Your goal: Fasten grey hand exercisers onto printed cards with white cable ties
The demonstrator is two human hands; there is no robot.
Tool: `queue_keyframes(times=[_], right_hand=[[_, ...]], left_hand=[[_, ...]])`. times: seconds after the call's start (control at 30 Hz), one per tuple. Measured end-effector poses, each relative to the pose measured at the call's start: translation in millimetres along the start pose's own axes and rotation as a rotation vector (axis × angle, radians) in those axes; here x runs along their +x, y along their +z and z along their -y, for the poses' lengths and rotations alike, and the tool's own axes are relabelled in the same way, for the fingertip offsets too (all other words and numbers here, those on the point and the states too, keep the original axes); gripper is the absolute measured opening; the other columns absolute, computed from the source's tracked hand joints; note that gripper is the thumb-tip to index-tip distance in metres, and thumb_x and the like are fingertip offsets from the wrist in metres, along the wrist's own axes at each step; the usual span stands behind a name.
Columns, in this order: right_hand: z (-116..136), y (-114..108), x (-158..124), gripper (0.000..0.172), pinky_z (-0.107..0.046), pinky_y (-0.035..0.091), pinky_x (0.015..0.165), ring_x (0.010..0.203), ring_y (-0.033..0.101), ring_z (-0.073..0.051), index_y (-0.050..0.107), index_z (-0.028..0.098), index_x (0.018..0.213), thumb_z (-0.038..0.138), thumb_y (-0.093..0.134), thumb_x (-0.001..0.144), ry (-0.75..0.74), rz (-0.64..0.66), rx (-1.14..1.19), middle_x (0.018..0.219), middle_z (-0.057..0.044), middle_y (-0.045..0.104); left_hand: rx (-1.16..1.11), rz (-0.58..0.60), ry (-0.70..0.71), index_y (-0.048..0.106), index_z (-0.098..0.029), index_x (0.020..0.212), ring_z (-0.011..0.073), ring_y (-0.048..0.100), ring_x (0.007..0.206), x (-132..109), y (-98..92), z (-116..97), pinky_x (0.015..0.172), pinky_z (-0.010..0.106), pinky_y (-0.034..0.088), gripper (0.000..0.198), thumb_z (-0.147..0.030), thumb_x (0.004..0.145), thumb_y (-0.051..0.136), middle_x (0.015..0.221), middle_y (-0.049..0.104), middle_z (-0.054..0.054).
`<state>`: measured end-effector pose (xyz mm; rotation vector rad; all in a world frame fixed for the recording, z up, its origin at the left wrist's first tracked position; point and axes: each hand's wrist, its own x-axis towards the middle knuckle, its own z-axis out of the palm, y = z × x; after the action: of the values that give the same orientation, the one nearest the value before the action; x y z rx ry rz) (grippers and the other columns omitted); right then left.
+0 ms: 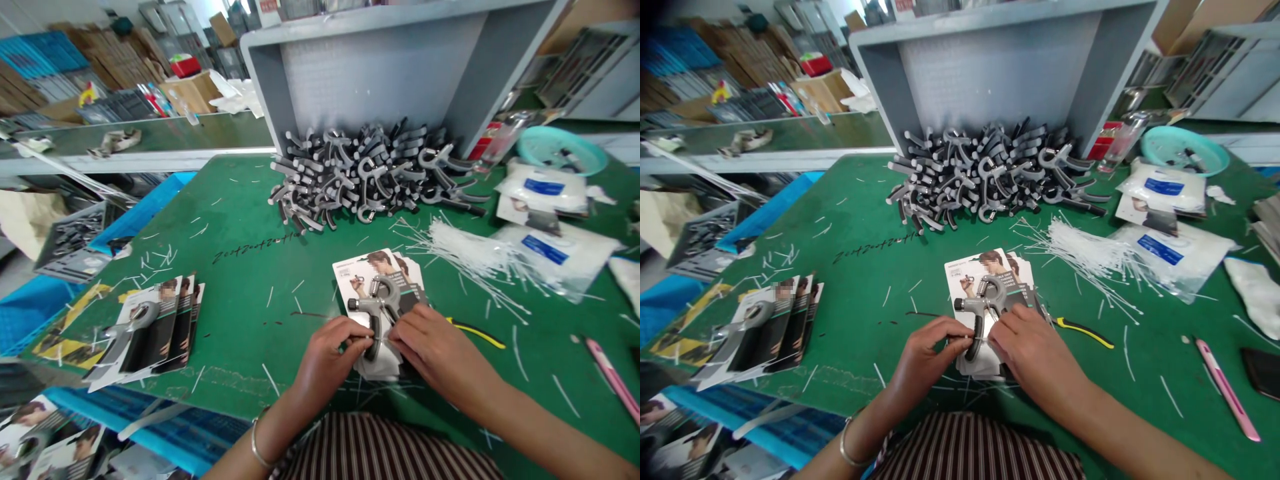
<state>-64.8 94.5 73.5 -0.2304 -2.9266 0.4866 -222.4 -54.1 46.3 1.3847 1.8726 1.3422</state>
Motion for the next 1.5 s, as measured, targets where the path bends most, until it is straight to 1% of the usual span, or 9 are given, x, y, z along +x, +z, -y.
queue_keyframes(times=[0.27,0.47,0.67,0.93,1.0,1.1,1.17,1.3,1.5], right_hand=[[8,-1,8,0.015,-0.036,0.036,0.070,0.078,0.048,-0.023,0.059,0.017,0.079,0.018,0.057,0.094,-0.047,-0.005,-0.120,0.081,-0.006,0.061],[14,-1,16,0.014,-0.035,0.037,0.072,0.078,0.049,-0.022,0.060,0.017,0.081,0.018,0.057,0.094,-0.084,-0.029,-0.030,0.082,-0.005,0.061],[10,1,17,0.017,-0.035,0.041,0.074,0.082,0.052,-0.022,0.063,0.017,0.084,0.025,0.054,0.097,-0.028,-0.056,0.131,0.080,-0.005,0.062],[12,2,21,0.015,-0.037,0.043,0.080,0.088,0.055,-0.023,0.065,0.019,0.089,0.026,0.055,0.097,-0.028,-0.045,0.184,0.085,-0.006,0.064],[13,-1,20,0.013,-0.036,0.042,0.077,0.086,0.054,-0.023,0.062,0.018,0.082,0.020,0.057,0.094,-0.019,-0.047,0.180,0.084,-0.006,0.063],[11,-4,17,0.010,-0.034,0.042,0.075,0.086,0.052,-0.022,0.058,0.019,0.080,0.014,0.060,0.089,0.034,-0.051,0.235,0.086,-0.005,0.061],[8,-2,16,0.006,-0.035,0.043,0.078,0.088,0.052,-0.022,0.058,0.020,0.086,0.015,0.060,0.090,0.050,-0.078,0.322,0.090,-0.004,0.062],[2,6,21,0.007,-0.037,0.043,0.088,0.094,0.055,-0.020,0.059,0.021,0.090,0.022,0.055,0.096,-0.031,-0.107,0.559,0.095,-0.003,0.065],[-3,13,5,0.016,-0.038,0.043,0.089,0.096,0.054,-0.019,0.064,0.021,0.092,0.026,0.050,0.100,-0.024,-0.064,0.698,0.092,-0.003,0.068]], left_hand=[[0.087,0.049,0.038,0.071,-0.018,0.094,0.0174,0.065,0.087,0,-1.1,-1,0.082,0.029,0.049,0.009,-0.015,0.087,0.067,0.089,0.072,0.004],[0.136,0.116,0.061,0.069,-0.017,0.093,0.0185,0.063,0.089,4,-4.1,-4,0.084,0.031,0.048,0.007,-0.016,0.089,0.063,0.090,0.071,0.005],[-0.044,0.132,-0.167,0.069,-0.017,0.088,0.0153,0.063,0.077,6,-19.1,-7,0.072,0.026,0.048,0.008,-0.023,0.090,0.064,0.082,0.069,0.003],[0.108,0.128,0.109,0.063,-0.017,0.082,0.0161,0.058,0.080,12,-21.7,-19,0.078,0.030,0.045,0.012,-0.015,0.091,0.057,0.081,0.066,0.003],[0.066,0.073,0.126,0.063,-0.017,0.080,0.0155,0.058,0.078,13,-20.0,-22,0.078,0.030,0.046,0.013,-0.013,0.091,0.057,0.079,0.066,0.003],[-0.032,0.018,0.057,0.064,-0.018,0.082,0.0151,0.061,0.081,8,-13.8,-24,0.079,0.029,0.048,0.011,-0.014,0.091,0.058,0.081,0.067,0.003],[-0.013,0.006,0.012,0.064,-0.019,0.095,0.0180,0.062,0.095,1,-6.3,-21,0.088,0.032,0.048,0.008,-0.016,0.088,0.063,0.097,0.068,0.005],[0.171,-0.020,0.000,0.055,-0.020,0.123,0.0272,0.052,0.122,-10,7.7,-5,0.105,0.047,0.041,0.048,-0.023,0.079,0.075,0.128,0.059,0.012],[0.362,-0.033,0.182,0.055,-0.020,0.125,0.0245,0.051,0.127,-10,9.6,23,0.108,0.048,0.042,0.033,-0.017,0.092,0.058,0.126,0.062,0.011]])
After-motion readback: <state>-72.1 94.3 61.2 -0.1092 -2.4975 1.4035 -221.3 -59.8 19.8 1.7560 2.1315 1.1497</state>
